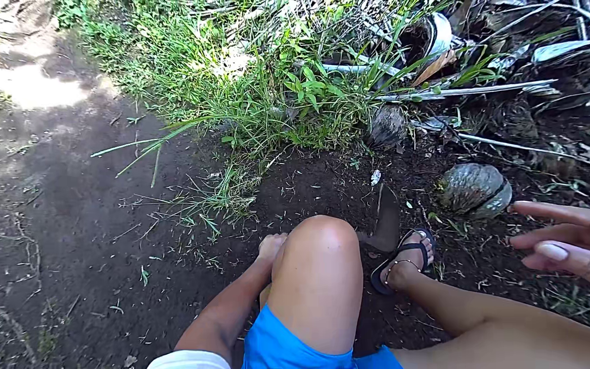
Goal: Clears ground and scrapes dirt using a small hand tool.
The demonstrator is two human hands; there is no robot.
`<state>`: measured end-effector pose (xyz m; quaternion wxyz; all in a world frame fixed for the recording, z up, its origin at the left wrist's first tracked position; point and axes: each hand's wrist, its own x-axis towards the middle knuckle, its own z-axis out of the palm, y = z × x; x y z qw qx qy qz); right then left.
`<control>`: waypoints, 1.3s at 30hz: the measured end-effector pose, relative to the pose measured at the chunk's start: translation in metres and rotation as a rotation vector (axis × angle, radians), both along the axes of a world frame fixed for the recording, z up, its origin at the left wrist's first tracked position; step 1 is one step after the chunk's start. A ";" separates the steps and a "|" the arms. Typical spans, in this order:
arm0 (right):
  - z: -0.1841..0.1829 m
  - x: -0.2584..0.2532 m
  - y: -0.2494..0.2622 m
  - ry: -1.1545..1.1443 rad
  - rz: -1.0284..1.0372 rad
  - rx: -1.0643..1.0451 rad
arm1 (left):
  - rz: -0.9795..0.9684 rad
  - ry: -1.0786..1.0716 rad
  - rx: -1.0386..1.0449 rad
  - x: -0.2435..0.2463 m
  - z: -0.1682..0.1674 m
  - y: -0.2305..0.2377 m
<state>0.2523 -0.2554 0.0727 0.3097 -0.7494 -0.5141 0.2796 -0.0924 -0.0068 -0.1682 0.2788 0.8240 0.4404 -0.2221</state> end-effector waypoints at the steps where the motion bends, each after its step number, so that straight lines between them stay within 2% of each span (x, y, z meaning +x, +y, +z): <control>1: 0.002 0.000 0.000 0.003 -0.008 -0.005 | -0.007 0.021 0.023 0.003 0.003 0.008; 3: 0.002 0.003 -0.003 0.015 -0.020 -0.020 | 0.028 0.109 0.086 -0.017 -0.012 0.024; 6: 0.000 0.007 -0.008 0.033 -0.017 -0.030 | 0.479 0.305 0.049 -0.108 -0.049 0.018; 8: 0.005 0.007 -0.006 0.040 -0.008 -0.041 | 0.746 0.356 0.027 -0.165 -0.065 -0.001; 11: 0.005 0.005 -0.005 0.066 0.015 -0.042 | 0.876 0.420 0.035 -0.200 -0.066 -0.028; 14: 0.000 0.006 -0.001 0.081 0.052 0.009 | 0.762 0.377 0.013 -0.179 -0.052 -0.042; 17: -0.007 0.007 0.001 0.068 0.062 0.048 | 0.478 0.236 -0.011 -0.115 -0.024 -0.040; 20: -0.009 0.006 0.004 0.040 0.046 0.058 | 0.149 0.030 -0.044 -0.045 0.021 -0.027; 22: -0.009 0.004 0.005 0.024 0.030 0.044 | 0.000 -0.003 -0.063 -0.017 0.029 -0.013; 24: -0.005 0.002 0.005 0.023 0.009 0.014 | -0.006 0.034 -0.059 -0.011 0.021 -0.001; 25: -0.006 0.004 0.003 0.026 -0.001 0.006 | 0.059 0.063 -0.045 -0.021 0.008 0.003; 28: -0.009 0.008 -0.003 0.044 -0.016 0.001 | 0.449 0.247 -0.053 -0.086 -0.048 0.006; 30: -0.004 0.007 -0.003 0.047 -0.024 -0.031 | 0.508 0.352 -0.052 -0.119 -0.059 -0.001; 34: -0.013 0.015 -0.008 0.068 0.024 0.010 | 0.453 0.368 -0.094 -0.119 -0.037 -0.036; 36: -0.016 0.017 -0.008 0.089 0.050 0.050 | 0.344 0.300 -0.100 -0.100 -0.021 -0.041; 39: -0.015 0.015 -0.006 0.078 0.060 0.065 | 0.112 0.131 -0.121 -0.050 0.023 -0.030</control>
